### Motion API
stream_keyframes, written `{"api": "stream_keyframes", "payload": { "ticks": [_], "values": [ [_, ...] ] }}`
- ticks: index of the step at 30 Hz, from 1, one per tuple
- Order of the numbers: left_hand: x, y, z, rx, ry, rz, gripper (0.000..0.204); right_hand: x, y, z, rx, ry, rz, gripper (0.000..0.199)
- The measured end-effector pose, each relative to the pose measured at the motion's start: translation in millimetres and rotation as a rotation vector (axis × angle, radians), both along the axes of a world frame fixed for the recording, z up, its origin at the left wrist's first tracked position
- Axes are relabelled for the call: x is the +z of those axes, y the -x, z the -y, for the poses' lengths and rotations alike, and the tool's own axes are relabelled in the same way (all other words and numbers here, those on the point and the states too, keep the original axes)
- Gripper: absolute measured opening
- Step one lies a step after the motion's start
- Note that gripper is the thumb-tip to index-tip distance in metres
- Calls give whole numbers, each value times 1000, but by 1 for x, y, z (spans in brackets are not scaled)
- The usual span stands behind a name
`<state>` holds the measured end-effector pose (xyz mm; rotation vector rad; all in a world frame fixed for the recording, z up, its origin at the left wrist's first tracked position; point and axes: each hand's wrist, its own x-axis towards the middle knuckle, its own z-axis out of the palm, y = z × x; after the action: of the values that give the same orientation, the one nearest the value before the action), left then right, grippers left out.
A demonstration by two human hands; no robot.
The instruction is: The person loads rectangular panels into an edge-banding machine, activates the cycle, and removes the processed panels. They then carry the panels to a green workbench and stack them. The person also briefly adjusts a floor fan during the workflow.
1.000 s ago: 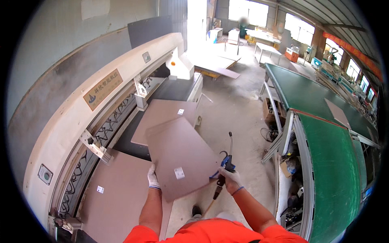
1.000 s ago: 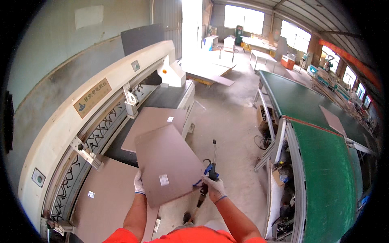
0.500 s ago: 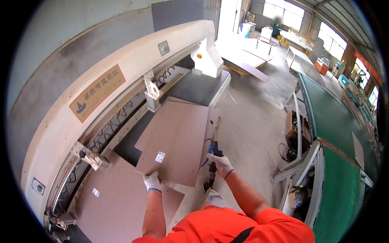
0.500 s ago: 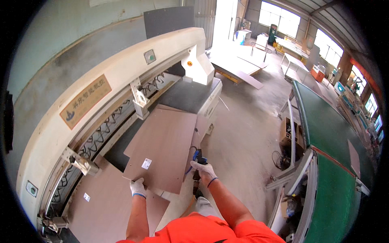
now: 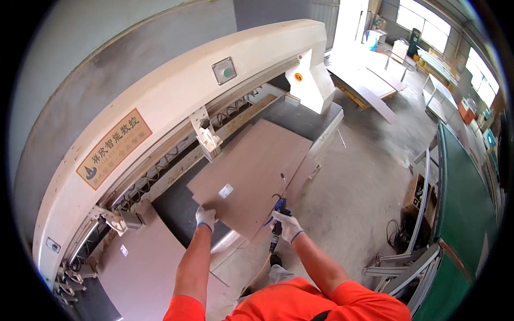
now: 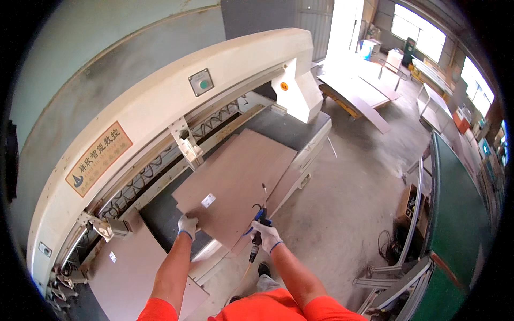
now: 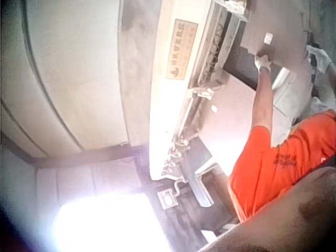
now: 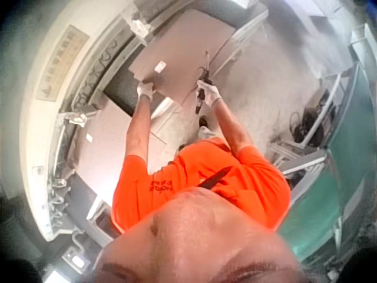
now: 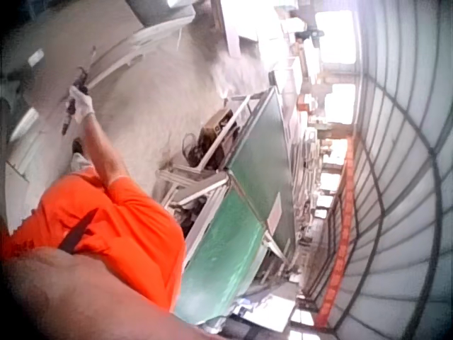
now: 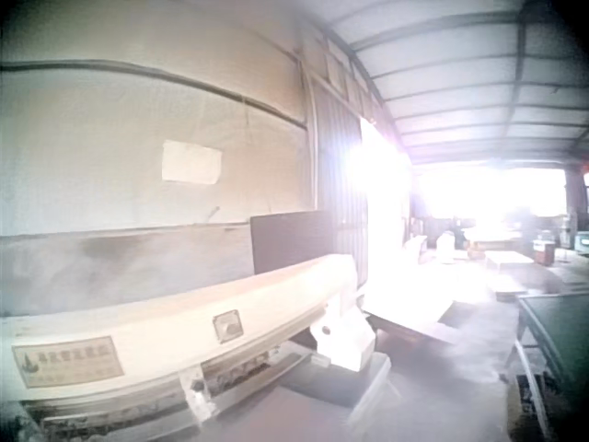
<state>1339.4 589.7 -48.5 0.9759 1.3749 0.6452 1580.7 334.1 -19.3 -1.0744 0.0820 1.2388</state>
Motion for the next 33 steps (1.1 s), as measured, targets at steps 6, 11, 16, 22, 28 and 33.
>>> {"api": "stream_keyframes", "payload": {
  "ticks": [6, 11, 16, 22, 28, 33],
  "values": [
    [19, -34, 53, -32, 14, 181, 25, 32, -100, 4, -205, 173, 327, 17],
    [59, 45, 179, 155, 181, 574, 35, 46, -116, 48, 445, 441, 995, 12],
    [61, 227, 294, 623, 1, 593, 35, 114, 21, 48, 999, 457, 1616, 33],
    [38, 435, 478, 1133, -92, 656, 30, 128, 248, 93, 1978, -204, 1555, 52],
    [49, 516, 721, 1535, -181, 709, 36, 143, 458, 188, 2472, -582, 838, 47],
    [44, 517, 942, 2100, -269, -19, 34, 169, 604, 265, 2780, -940, 1368, 45]
  ]
}}
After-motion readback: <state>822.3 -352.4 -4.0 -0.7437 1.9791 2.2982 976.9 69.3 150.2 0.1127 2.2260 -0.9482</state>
